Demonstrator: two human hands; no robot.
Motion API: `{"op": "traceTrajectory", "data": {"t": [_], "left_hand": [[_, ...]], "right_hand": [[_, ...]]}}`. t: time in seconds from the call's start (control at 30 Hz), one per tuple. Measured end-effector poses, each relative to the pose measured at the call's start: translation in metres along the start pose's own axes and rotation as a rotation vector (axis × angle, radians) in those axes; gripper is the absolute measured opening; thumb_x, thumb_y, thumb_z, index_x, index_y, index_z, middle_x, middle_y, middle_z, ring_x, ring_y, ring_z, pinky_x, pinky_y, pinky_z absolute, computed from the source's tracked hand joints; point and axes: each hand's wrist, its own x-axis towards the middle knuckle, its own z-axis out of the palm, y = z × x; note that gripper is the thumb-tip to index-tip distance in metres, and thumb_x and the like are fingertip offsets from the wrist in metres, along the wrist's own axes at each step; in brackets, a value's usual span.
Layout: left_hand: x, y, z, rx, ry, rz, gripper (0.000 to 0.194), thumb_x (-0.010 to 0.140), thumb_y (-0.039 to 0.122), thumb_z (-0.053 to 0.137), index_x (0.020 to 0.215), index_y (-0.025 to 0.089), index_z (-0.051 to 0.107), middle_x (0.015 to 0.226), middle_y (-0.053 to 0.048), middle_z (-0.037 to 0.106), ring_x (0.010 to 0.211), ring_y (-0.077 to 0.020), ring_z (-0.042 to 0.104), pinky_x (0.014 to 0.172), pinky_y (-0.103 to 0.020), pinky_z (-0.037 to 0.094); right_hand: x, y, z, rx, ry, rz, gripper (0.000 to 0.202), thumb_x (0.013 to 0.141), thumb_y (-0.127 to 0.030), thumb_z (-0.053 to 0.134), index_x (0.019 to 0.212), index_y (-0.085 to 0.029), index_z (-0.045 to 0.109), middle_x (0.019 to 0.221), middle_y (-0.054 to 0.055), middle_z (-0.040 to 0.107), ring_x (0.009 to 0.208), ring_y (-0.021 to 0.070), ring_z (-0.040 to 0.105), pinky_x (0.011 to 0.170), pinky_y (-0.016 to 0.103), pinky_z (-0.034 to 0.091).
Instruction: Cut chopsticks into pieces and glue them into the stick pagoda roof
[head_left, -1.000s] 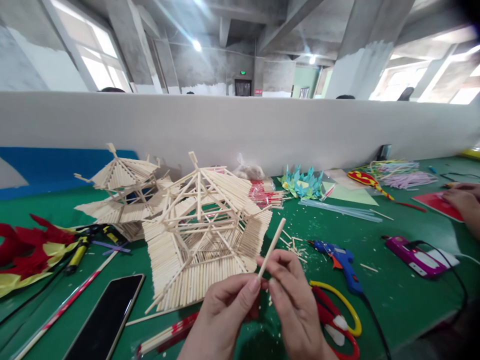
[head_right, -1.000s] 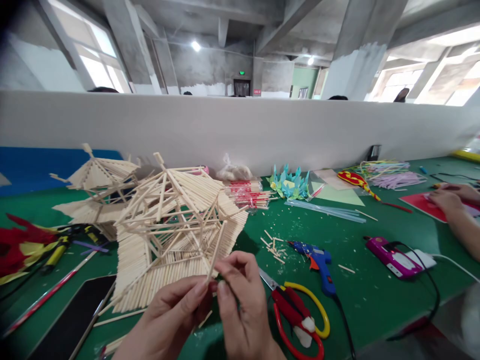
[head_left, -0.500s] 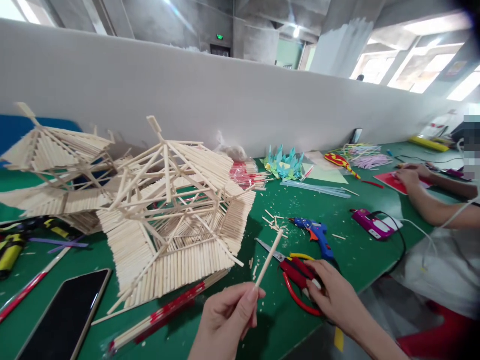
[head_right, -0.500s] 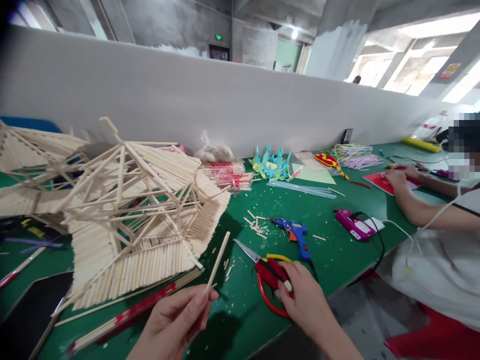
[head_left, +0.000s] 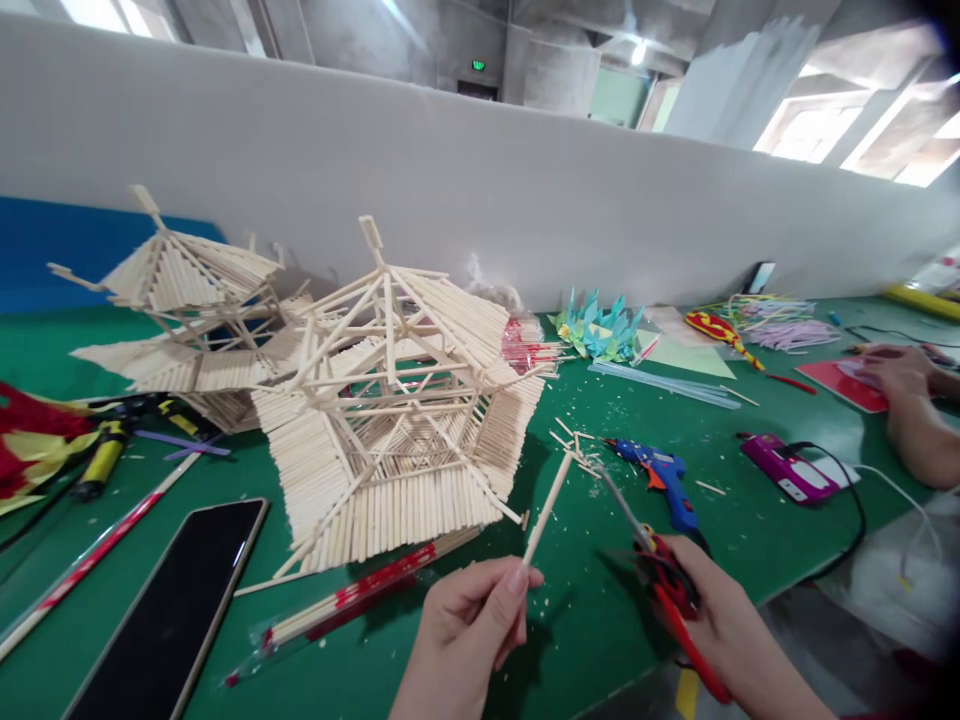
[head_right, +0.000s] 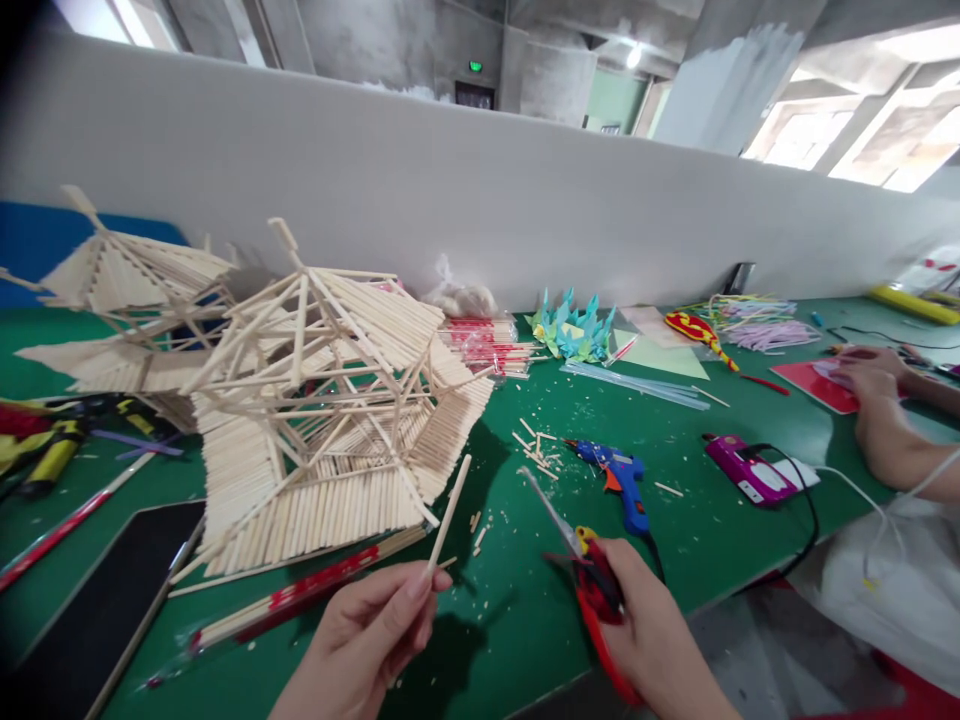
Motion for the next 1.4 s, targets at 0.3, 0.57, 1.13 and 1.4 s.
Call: {"op": "traceTrajectory", "data": {"t": [0.3,0.57,1.13,1.4], "left_hand": [[-0.002,0.003,0.001,0.084,-0.024,0.168,0.024,0.069,0.040,0.061,0.068,0.017,0.068,0.051,0.003,0.045,0.050,-0.0070,0.037,0.046,-0.018,0.026],[-0.001,-0.005,-0.005,0.247,-0.094,0.471,0.013,0.074,0.025,0.057,0.079,0.022,0.069,0.064,0.001,0.055,0.057,-0.0096,0.046,0.052,-0.018,0.036],[0.004,-0.003,-0.018,0.618,-0.128,0.795,0.015,0.079,0.014,0.046,0.075,0.019,0.059,0.067,0.000,0.054,0.066,-0.0123,0.054,0.059,-0.019,0.040],[0.005,0.001,-0.020,0.781,-0.169,0.961,0.014,0.079,0.009,0.043,0.080,0.017,0.054,0.066,-0.002,0.051,0.061,-0.0123,0.049,0.055,-0.020,0.040]], "right_hand": [[-0.041,-0.009,0.005,0.167,0.033,-0.013,0.064,0.061,-0.028,0.059,0.120,-0.024,0.035,0.085,0.003,0.064,0.055,0.0166,0.062,0.051,0.024,0.051],[-0.026,-0.034,0.002,-0.015,-0.150,-0.166,0.072,0.061,-0.034,0.062,0.120,-0.019,0.024,0.117,0.016,0.048,0.106,0.0302,0.050,0.087,0.041,0.042],[-0.015,-0.058,0.005,0.138,-0.281,-0.122,0.064,0.062,-0.037,0.061,0.113,-0.018,0.027,0.100,0.010,0.051,0.086,0.0217,0.054,0.078,0.032,0.043],[-0.017,-0.059,0.019,0.217,-0.166,-0.122,0.062,0.060,-0.030,0.056,0.114,-0.016,0.031,0.097,0.011,0.057,0.082,0.0222,0.057,0.074,0.031,0.045]]}}
